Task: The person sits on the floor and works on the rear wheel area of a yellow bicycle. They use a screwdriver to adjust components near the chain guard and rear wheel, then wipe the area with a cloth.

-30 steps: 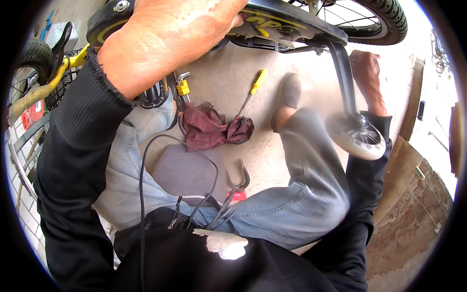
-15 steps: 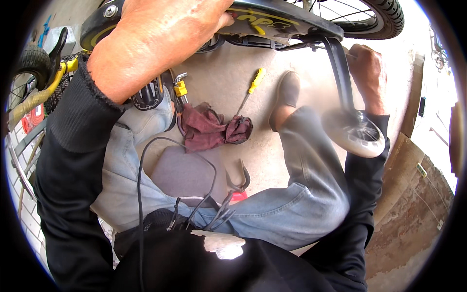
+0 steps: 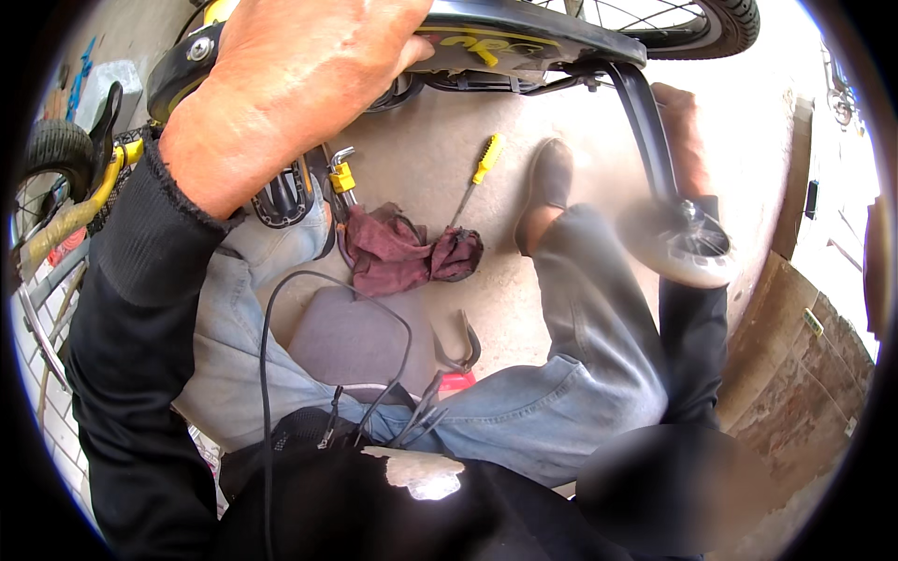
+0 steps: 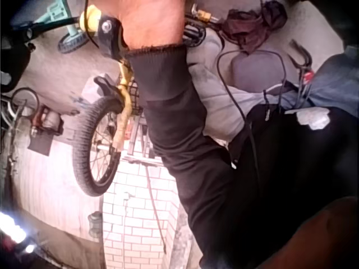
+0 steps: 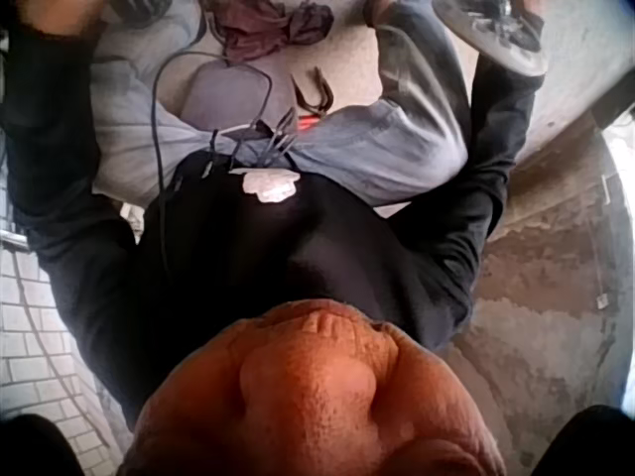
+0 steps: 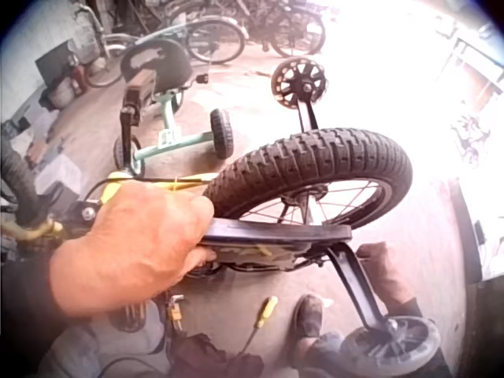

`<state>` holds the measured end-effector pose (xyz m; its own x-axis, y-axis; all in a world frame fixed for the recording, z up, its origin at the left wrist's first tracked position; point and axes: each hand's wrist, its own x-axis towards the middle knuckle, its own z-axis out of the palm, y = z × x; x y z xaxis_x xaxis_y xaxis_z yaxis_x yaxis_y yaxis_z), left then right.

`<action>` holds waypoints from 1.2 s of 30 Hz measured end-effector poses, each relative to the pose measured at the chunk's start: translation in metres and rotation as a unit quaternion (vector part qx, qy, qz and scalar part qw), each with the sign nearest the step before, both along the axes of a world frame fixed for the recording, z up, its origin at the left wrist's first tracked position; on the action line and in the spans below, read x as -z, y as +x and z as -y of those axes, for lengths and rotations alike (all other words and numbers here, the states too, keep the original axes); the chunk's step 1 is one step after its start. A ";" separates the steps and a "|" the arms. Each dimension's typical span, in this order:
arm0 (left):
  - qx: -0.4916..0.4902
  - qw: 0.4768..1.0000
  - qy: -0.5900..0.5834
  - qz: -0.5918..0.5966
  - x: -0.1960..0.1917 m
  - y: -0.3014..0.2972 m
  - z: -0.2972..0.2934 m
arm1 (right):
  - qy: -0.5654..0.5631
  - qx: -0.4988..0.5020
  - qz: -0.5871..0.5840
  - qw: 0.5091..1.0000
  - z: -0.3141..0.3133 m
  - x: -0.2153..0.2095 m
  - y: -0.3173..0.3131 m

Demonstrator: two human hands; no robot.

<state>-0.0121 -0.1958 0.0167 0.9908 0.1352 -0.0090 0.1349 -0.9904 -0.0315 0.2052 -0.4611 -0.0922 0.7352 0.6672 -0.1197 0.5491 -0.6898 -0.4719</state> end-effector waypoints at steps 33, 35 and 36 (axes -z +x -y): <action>0.016 1.000 -0.009 0.017 0.002 -0.011 -0.009 | -0.128 -0.044 0.109 0.985 -0.010 -0.033 -0.011; -0.012 1.000 0.012 -0.012 -0.007 -0.008 -0.005 | -0.118 -0.074 0.142 0.980 -0.014 -0.040 -0.015; -0.006 1.000 0.006 -0.001 -0.006 -0.006 -0.007 | -0.120 -0.086 0.157 0.976 -0.012 -0.043 -0.019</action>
<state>-0.0183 -0.1890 0.0222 0.9890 0.1475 -0.0100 0.1469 -0.9881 -0.0447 0.1857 -0.4491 -0.0495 0.6405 0.7643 -0.0747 0.7581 -0.6448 -0.0972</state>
